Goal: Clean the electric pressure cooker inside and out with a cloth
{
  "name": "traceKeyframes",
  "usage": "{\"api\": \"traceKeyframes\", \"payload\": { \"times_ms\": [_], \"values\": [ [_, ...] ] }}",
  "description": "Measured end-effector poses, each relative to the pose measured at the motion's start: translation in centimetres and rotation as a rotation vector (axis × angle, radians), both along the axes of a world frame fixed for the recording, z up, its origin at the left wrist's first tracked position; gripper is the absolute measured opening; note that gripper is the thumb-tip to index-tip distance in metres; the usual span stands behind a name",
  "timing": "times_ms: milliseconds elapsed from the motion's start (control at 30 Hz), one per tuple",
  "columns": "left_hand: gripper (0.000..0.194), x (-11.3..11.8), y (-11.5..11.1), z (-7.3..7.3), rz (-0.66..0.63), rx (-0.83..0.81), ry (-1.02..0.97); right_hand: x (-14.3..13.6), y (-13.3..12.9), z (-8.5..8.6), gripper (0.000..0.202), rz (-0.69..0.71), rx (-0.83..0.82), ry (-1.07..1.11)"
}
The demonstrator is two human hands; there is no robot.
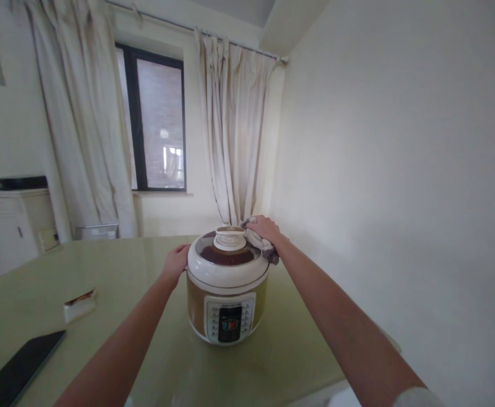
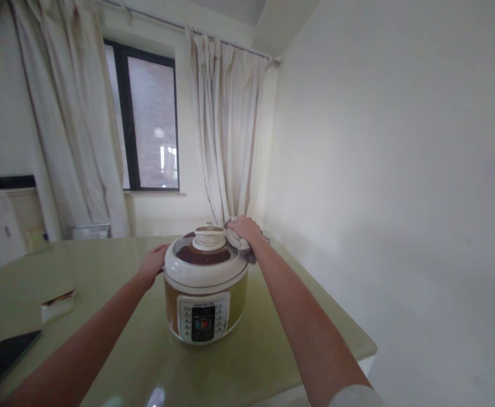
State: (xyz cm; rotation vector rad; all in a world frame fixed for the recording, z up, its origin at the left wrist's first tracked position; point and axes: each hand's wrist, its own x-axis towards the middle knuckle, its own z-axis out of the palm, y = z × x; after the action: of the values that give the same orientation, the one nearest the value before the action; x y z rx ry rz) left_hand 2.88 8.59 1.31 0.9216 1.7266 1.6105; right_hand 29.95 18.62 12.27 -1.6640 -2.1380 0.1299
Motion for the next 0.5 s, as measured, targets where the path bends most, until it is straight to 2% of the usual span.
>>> {"api": "traceKeyframes", "payload": {
  "times_ms": [100,233,367,500],
  "values": [
    [0.031,0.3,-0.1,0.2,0.010,-0.013,-0.021,0.4,-3.0,-0.1,0.050,0.015,0.038,-0.053],
    [0.033,0.4,-0.1,0.3,0.003,-0.017,-0.030,0.8,-8.9,-1.0,0.047,0.037,0.172,-0.067],
    [0.033,0.2,0.2,0.1,-0.007,-0.005,-0.038,0.3,-14.8,-2.3,0.034,0.250,0.352,-0.125],
    [0.031,0.2,0.3,-0.1,0.000,0.011,-0.040,-1.8,-17.5,-2.6,0.033,0.391,0.439,-0.232]
  ]
}}
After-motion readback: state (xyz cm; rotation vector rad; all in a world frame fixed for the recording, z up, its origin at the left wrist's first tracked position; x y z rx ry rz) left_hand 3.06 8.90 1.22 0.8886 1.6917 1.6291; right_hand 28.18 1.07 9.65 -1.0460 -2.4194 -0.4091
